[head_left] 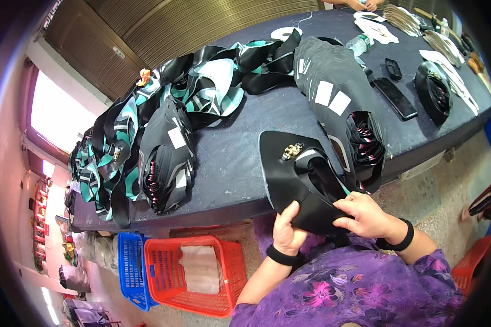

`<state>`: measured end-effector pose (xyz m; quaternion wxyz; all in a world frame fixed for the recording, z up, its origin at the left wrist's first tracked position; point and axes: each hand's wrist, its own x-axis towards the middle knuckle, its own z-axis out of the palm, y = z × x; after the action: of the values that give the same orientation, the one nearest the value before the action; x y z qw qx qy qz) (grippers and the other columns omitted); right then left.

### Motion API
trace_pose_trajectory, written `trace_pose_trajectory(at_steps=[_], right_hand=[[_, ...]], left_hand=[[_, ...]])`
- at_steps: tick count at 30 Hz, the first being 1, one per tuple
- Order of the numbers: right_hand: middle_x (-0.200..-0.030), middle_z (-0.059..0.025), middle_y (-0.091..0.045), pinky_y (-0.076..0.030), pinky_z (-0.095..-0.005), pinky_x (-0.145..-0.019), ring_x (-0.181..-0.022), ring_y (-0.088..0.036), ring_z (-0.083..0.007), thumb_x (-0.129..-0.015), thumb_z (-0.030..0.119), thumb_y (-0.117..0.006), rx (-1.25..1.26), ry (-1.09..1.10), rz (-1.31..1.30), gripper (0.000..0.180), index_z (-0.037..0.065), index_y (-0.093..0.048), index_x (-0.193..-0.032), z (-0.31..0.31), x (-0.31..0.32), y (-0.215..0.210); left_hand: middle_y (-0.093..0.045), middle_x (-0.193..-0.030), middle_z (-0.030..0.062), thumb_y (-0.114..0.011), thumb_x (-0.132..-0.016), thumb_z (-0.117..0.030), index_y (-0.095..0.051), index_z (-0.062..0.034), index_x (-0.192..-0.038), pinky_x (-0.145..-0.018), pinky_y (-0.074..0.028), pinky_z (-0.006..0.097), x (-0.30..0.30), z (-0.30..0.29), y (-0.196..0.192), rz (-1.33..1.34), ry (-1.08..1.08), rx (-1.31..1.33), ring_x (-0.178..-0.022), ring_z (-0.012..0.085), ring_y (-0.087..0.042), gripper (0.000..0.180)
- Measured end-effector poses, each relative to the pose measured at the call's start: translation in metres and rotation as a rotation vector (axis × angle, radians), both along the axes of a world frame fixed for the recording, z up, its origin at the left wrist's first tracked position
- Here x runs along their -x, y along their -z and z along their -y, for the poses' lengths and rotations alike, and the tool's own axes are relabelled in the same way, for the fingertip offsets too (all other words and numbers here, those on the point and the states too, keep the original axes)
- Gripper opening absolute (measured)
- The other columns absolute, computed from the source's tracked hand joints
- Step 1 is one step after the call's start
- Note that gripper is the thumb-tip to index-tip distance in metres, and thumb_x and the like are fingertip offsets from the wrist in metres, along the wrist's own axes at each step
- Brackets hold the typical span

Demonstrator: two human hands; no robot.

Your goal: Inspecting and aligning the inner lining of black leather shoe uppers with gold decorative hardware.

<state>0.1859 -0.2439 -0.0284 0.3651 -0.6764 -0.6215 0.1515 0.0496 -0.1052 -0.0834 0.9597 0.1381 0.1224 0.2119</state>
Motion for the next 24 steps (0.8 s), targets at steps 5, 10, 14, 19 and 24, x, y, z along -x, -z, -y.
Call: trace_pose_trajectory(at_steps=[5, 10, 14, 19, 24], right_hand=[[-0.066, -0.0137, -0.056, -0.042, -0.0388, -0.061, -0.067, -0.054, -0.0314, -0.072, 0.020, -0.064, -0.015, -0.026, -0.004, 0.029, 0.005, -0.056, -0.095, -0.002, -0.003, 0.007], [-0.065, -0.0145, -0.055, -0.042, -0.0399, -0.061, -0.066, -0.054, -0.0319, -0.073, 0.020, -0.063, 0.019, -0.087, 0.048, 0.031, 0.004, -0.053, -0.098, 0.003, 0.001, 0.004], [-0.066, -0.0142, -0.054, -0.041, -0.0399, -0.063, -0.067, -0.053, -0.0317, -0.074, 0.020, -0.062, 0.049, -0.078, 0.018, 0.032, 0.003, -0.052, -0.100, -0.005, 0.004, 0.001], [-0.070, -0.0127, -0.055, -0.040, -0.0390, -0.066, -0.073, -0.052, -0.0304, -0.075, 0.019, -0.061, 0.041, -0.136, 0.000, 0.038, 0.003, -0.050, -0.108, -0.005, 0.002, 0.004], [-0.071, -0.0124, -0.055, -0.040, -0.0386, -0.068, -0.074, -0.052, -0.0300, -0.075, 0.019, -0.060, 0.031, -0.147, -0.001, 0.040, 0.003, -0.048, -0.111, -0.004, 0.003, 0.005]], left_hand=[[-0.049, -0.117, 0.0096, -0.049, -0.087, -0.009, -0.035, -0.0055, -0.125, -0.090, -0.041, 0.039, -0.007, -0.007, -0.025, -0.011, -0.188, -0.278, -0.104, 0.0227, -0.051, 0.040], [-0.049, -0.113, 0.0097, -0.052, -0.085, -0.006, -0.035, -0.0048, -0.123, -0.088, -0.043, 0.034, 0.003, -0.019, -0.035, -0.122, -0.191, -0.546, -0.101, 0.0194, -0.051, 0.042], [-0.049, -0.113, 0.0121, -0.054, -0.084, -0.012, -0.034, -0.0039, -0.123, -0.087, -0.043, 0.034, 0.002, -0.020, -0.034, -0.226, -0.297, -0.716, -0.102, 0.0217, -0.051, 0.045], [-0.042, -0.123, 0.0236, -0.036, -0.087, -0.043, -0.032, 0.0025, -0.126, -0.095, -0.036, 0.040, 0.004, -0.032, -0.028, 0.041, 0.019, -0.227, -0.112, 0.0314, -0.045, 0.060], [-0.041, -0.125, 0.0259, -0.031, -0.085, -0.054, -0.032, 0.0045, -0.127, -0.098, -0.033, 0.042, -0.001, -0.033, -0.023, 0.114, 0.017, -0.055, -0.116, 0.0342, -0.042, 0.072]])
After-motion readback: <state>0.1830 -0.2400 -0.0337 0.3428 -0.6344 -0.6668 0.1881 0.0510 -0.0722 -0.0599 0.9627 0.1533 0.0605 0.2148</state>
